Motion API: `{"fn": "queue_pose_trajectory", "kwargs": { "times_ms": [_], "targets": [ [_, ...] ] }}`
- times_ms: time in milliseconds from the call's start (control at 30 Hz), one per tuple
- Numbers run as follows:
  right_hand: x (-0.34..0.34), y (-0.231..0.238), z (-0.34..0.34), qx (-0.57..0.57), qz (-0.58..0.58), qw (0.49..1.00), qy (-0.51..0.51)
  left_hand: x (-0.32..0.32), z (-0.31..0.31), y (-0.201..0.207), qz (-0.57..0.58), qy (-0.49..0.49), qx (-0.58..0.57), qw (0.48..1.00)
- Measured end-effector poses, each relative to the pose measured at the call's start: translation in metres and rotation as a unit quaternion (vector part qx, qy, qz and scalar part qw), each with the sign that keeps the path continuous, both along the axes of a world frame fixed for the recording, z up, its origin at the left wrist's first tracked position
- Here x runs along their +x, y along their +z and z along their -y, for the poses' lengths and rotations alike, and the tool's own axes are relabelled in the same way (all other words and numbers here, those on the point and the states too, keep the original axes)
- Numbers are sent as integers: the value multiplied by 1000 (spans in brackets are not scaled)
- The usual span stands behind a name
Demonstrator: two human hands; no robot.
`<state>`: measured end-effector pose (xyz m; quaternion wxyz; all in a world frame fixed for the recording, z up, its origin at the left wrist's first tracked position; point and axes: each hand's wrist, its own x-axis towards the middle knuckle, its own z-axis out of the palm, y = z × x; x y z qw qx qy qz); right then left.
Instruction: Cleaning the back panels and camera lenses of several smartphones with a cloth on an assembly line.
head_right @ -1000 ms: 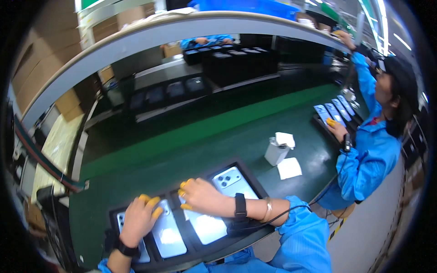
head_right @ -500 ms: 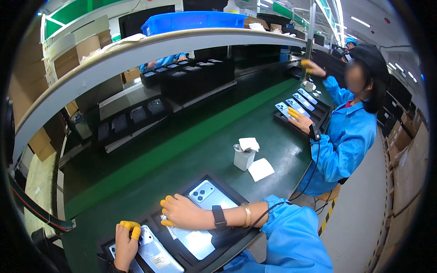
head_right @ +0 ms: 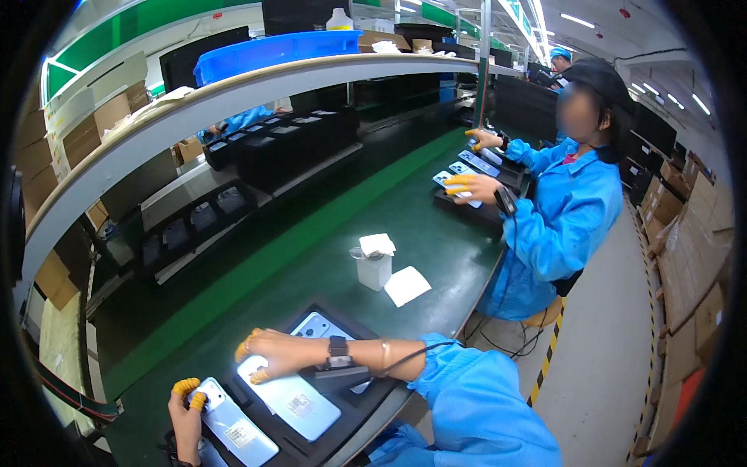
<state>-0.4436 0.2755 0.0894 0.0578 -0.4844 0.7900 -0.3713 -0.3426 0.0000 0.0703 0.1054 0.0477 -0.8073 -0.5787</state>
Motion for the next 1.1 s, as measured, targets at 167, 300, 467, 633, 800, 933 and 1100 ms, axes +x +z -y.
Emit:
{"fn": "queue_pose_trajectory", "kwargs": {
  "times_ms": [167,300,467,633,800,933,1100],
  "targets": [
    [-1,-13,15,-68,-207,970,-107,-2,8,-8,-45,43,-109,992],
    [-6,1,3,-85,-216,968,-92,4,22,3,-124,46,-203,970],
    [11,34,-59,113,-146,975,-120,70,19,59,-74,-82,-350,930],
    [9,-3,-89,62,-202,967,-144,98,17,44,-75,-37,-457,885],
    [8,-15,-89,59,-259,950,-167,94,12,39,-88,-3,-548,832],
    [8,-8,-88,76,-251,950,-170,88,13,38,-94,-13,-537,838],
    [7,-11,-88,76,-250,946,-192,87,25,33,-67,-2,-483,873]
  ]
}}
